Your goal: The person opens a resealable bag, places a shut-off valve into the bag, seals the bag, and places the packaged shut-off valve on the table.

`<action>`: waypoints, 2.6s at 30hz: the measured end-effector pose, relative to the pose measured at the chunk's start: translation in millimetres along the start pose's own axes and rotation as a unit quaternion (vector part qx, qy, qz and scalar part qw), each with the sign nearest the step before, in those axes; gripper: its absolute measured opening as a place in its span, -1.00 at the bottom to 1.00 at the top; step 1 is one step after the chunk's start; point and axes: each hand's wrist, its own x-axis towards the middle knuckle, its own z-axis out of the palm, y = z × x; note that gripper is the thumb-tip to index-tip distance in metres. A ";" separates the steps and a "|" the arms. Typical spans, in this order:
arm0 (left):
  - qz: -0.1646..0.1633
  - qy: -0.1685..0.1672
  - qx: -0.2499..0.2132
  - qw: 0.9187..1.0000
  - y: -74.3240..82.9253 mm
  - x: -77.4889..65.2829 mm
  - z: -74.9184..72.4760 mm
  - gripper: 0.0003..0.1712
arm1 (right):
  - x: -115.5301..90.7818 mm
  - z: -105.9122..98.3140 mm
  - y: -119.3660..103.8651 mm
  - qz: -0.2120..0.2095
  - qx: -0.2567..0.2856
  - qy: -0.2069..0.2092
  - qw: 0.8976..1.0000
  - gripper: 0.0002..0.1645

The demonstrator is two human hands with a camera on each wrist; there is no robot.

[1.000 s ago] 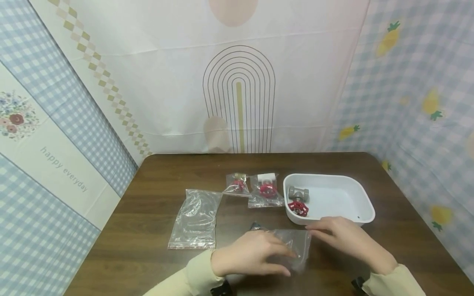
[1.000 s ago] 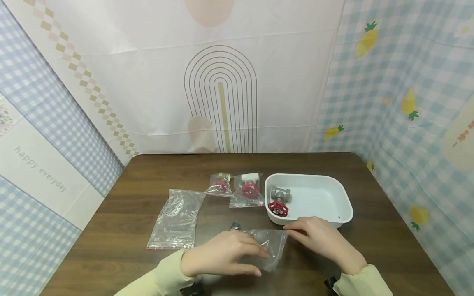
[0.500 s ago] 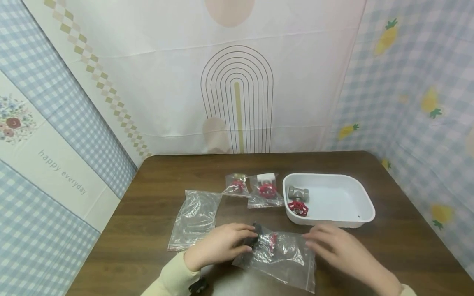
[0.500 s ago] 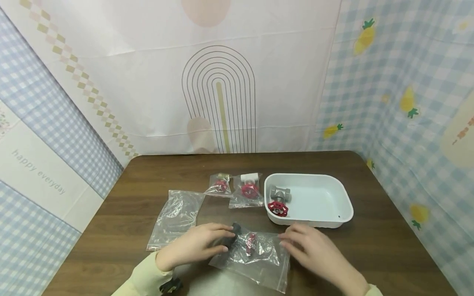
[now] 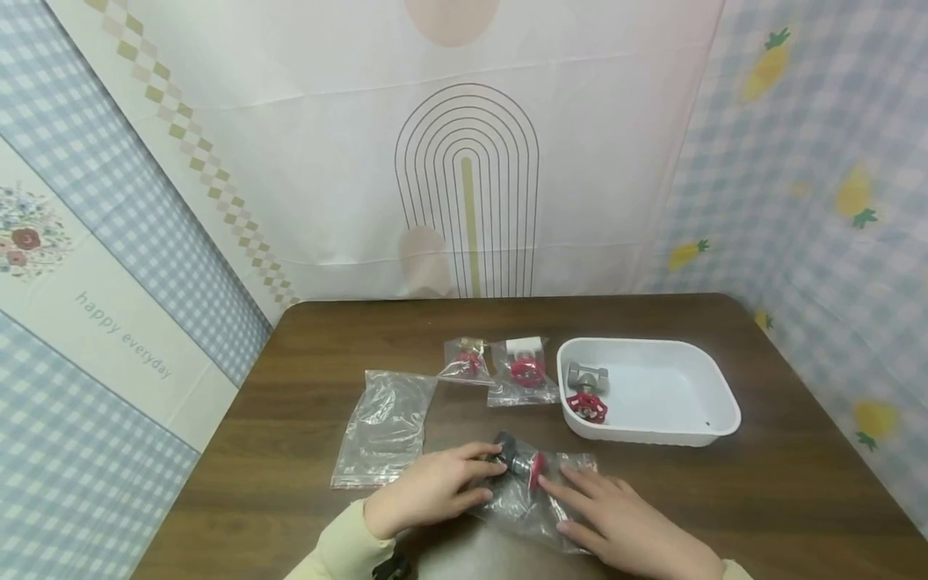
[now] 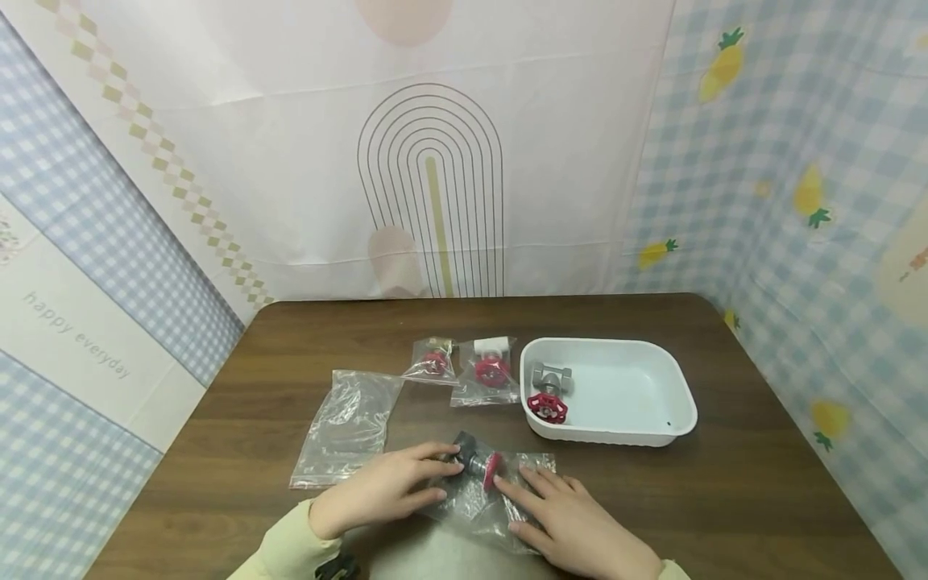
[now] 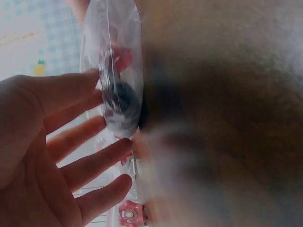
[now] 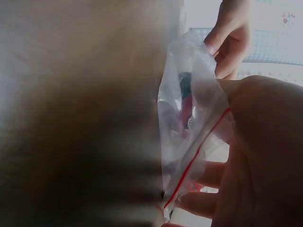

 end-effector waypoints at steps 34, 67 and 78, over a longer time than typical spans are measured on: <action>-0.103 0.049 0.053 0.992 -9.7 8.6 2.0 -0.51 | 57.1 -0.9 13.2 0.004 -0.036 0.026 0.999 -0.26; -0.209 0.008 -0.058 0.976 -75.6 -109.3 -43.1 -0.07 | 56.6 -7.7 18.9 0.002 -0.015 0.098 0.995 -0.40; -0.245 -0.001 -0.081 0.966 -76.1 -127.0 -40.1 -0.09 | 101.2 -22.2 -16.4 -0.061 0.008 0.120 0.991 -0.44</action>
